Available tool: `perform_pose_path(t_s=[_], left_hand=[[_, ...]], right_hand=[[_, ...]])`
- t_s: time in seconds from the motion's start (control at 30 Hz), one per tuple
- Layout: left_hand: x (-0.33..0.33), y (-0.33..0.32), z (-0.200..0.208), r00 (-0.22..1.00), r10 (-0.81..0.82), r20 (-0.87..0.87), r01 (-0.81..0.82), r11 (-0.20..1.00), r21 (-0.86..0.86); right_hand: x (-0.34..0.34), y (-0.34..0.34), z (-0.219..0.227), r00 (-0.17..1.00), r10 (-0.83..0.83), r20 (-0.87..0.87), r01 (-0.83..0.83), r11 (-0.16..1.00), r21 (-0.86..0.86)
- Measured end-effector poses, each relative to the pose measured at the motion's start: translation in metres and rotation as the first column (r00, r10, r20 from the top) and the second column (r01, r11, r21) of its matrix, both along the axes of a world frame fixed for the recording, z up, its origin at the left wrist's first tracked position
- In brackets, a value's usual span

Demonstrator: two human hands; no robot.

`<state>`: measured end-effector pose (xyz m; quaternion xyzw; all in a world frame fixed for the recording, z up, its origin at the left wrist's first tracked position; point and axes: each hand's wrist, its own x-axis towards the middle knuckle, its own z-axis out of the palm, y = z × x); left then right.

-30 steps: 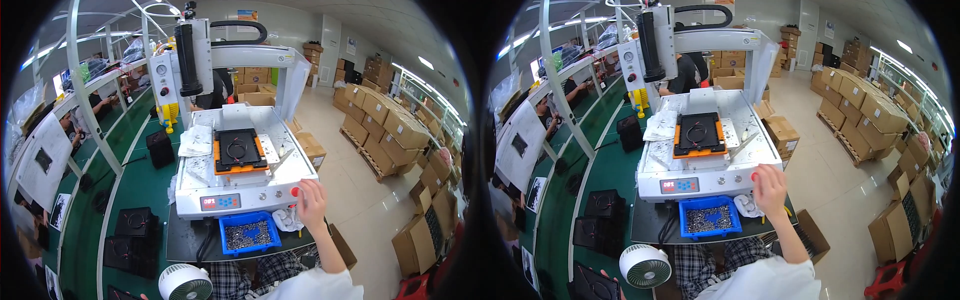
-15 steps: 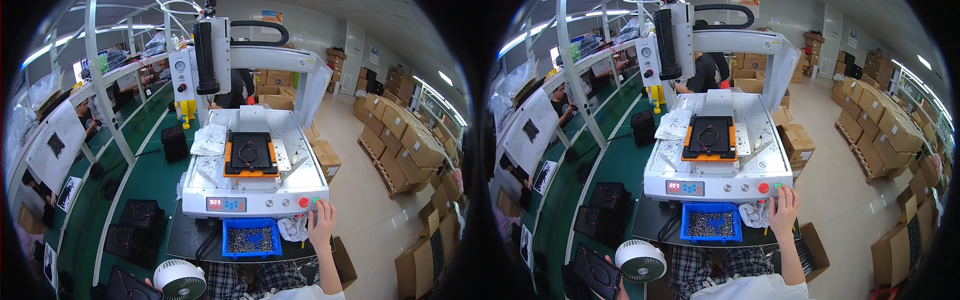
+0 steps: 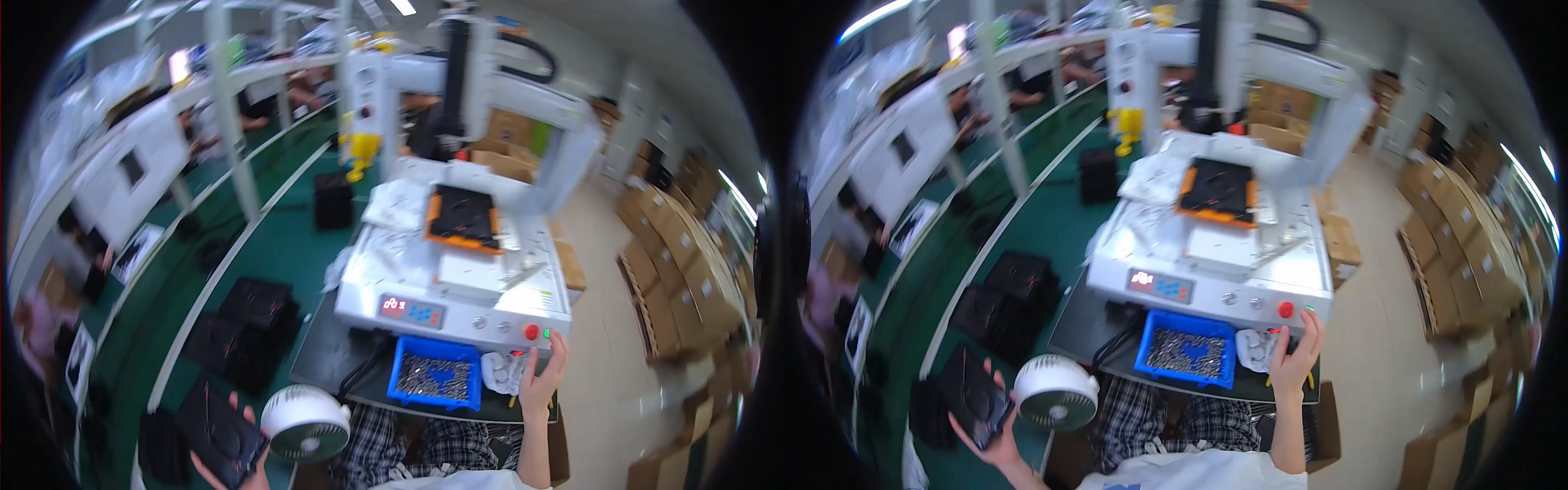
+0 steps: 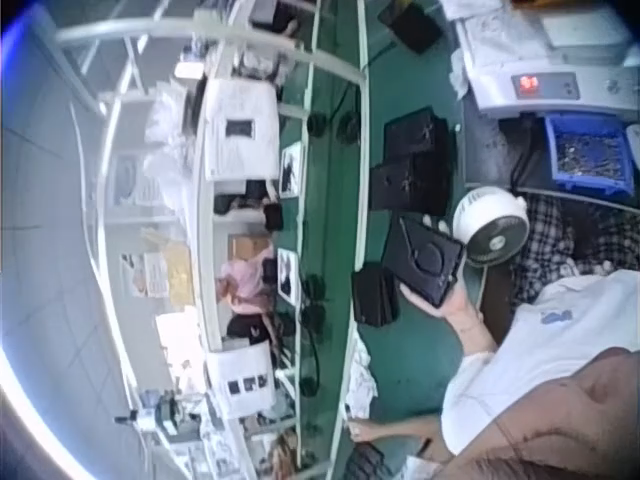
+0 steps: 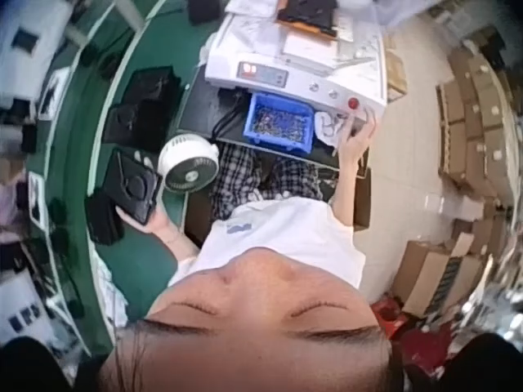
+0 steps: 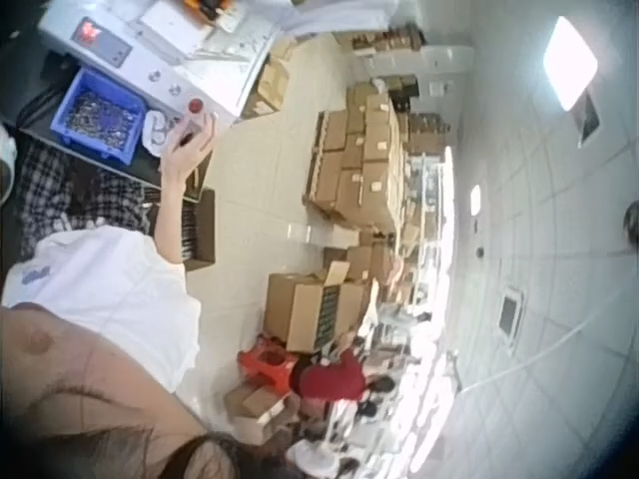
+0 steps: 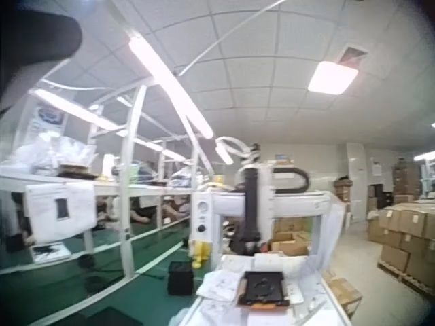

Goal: The recorder is assembling electronic components at a factory workbench, using an automated screw-driving machine.

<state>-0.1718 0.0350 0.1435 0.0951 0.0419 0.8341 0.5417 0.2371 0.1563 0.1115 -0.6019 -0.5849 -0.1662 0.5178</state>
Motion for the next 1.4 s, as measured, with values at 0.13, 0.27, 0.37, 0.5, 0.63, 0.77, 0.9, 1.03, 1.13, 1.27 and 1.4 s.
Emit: perform_pose_path(t_s=[0.13, 0.27, 0.37, 0.5, 0.63, 0.77, 0.9, 1.03, 1.13, 1.27, 1.4], left_hand=[[-0.002, 0.0, 0.006, 0.996, -0.088, -0.03, 0.091, 0.992, 0.09], [0.006, 0.002, 0.012, 0.991, -0.119, -0.069, 0.122, 0.992, 0.038], [0.016, -0.004, 0.016, 0.974, -0.194, -0.118, 0.194, 0.981, -0.007], [0.027, -0.009, 0.015, 0.974, -0.201, -0.107, 0.183, 0.971, -0.155], [0.025, -0.008, 0.01, 0.964, -0.249, -0.091, 0.233, 0.96, -0.156], [0.021, -0.008, 0.011, 0.984, -0.172, -0.052, 0.16, 0.97, -0.185], [0.01, -0.005, 0.018, 0.999, -0.038, -0.018, 0.035, 0.985, -0.167], [0.005, -0.001, 0.023, 0.965, 0.068, -0.254, -0.1, 0.989, -0.113], [0.007, 0.003, 0.027, 0.924, 0.201, -0.326, -0.211, 0.978, 0.007], [0.014, 0.007, 0.03, 0.926, 0.218, -0.308, -0.213, 0.976, 0.049], [0.025, 0.014, 0.028, 0.952, 0.131, -0.277, -0.127, 0.991, 0.033]], right_hand=[[-0.074, 0.006, 0.037, 0.901, 0.433, 0.016, -0.431, 0.894, 0.123], [-0.165, 0.016, 0.086, 0.428, 0.892, 0.149, -0.899, 0.436, -0.028], [-0.226, 0.028, 0.112, 0.008, 0.932, 0.363, -0.96, 0.109, -0.259], [-0.291, 0.03, 0.118, -0.352, 0.865, 0.357, -0.853, -0.139, -0.504], [-0.321, 0.026, 0.126, -0.465, 0.764, 0.447, -0.724, -0.037, -0.689], [-0.318, 0.011, 0.156, -0.465, 0.623, 0.629, -0.742, 0.113, -0.661], [-0.293, -0.021, 0.19, -0.46, 0.657, 0.598, -0.705, 0.138, -0.695], [-0.268, -0.047, 0.197, -0.401, 0.79, 0.464, -0.601, 0.155, -0.784], [-0.248, -0.047, 0.185, -0.306, 0.926, 0.221, -0.465, 0.057, -0.883], [-0.237, -0.031, 0.141, -0.106, 0.915, -0.389, -0.373, -0.4, -0.837], [-0.228, -0.035, 0.093, -0.163, 0.511, -0.844, -0.603, -0.729, -0.325]])
